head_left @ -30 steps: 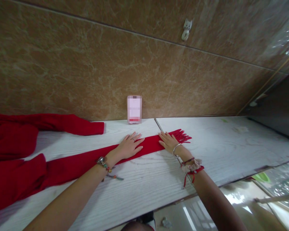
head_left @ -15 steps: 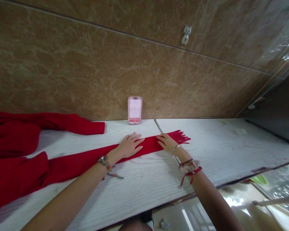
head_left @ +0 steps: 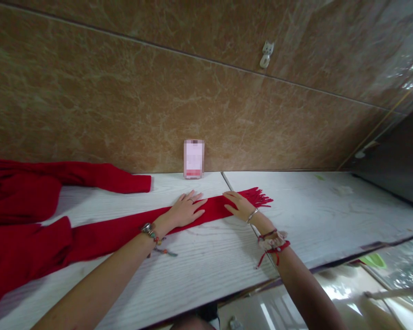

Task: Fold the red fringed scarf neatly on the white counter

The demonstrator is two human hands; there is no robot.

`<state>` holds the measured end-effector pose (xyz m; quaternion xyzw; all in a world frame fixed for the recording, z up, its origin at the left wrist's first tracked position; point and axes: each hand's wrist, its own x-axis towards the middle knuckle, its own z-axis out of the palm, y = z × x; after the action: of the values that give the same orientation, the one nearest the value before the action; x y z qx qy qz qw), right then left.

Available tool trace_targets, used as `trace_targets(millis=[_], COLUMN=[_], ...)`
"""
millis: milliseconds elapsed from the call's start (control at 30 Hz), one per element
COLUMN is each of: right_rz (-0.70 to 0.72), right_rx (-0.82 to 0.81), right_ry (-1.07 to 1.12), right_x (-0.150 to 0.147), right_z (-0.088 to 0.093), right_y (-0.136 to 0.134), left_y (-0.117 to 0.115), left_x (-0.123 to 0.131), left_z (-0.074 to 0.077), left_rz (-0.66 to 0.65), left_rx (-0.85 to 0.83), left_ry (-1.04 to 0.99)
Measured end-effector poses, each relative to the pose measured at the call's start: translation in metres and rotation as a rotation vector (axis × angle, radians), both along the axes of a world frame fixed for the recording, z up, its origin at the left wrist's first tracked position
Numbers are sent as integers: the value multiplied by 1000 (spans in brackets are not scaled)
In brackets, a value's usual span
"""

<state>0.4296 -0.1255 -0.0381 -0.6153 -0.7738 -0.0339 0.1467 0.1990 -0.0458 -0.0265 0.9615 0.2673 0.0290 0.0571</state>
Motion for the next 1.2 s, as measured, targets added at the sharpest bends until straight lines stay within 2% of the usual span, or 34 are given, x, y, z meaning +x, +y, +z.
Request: trace_targets(millis=[100,233,400,533,667,900,1200], right_rz=[119,157,235,212,180,150,107], right_rx=[-66,-30,-29,-86,-132,-38,163], right_ry=[24,27,-28,-160,-276,-372,-429], right_x=[-11,-13,-28,-41,-44,-46,-47], right_z=[1,6,19,25,27,22,15], right_y=[-2,-6,-15,-18,-19,-17,-15], left_y=[-2,-4,2,13,23,27,31], left_x=[0,1,20,48,65,61,60], left_z=[0,4,19,33,39,42,33], left_rz=[6,16,-48,30,102,148,166], left_rx=[7,1,3,-79,-173,-320,-477], left_ry=[3,-11,-12,74,132,150,-70])
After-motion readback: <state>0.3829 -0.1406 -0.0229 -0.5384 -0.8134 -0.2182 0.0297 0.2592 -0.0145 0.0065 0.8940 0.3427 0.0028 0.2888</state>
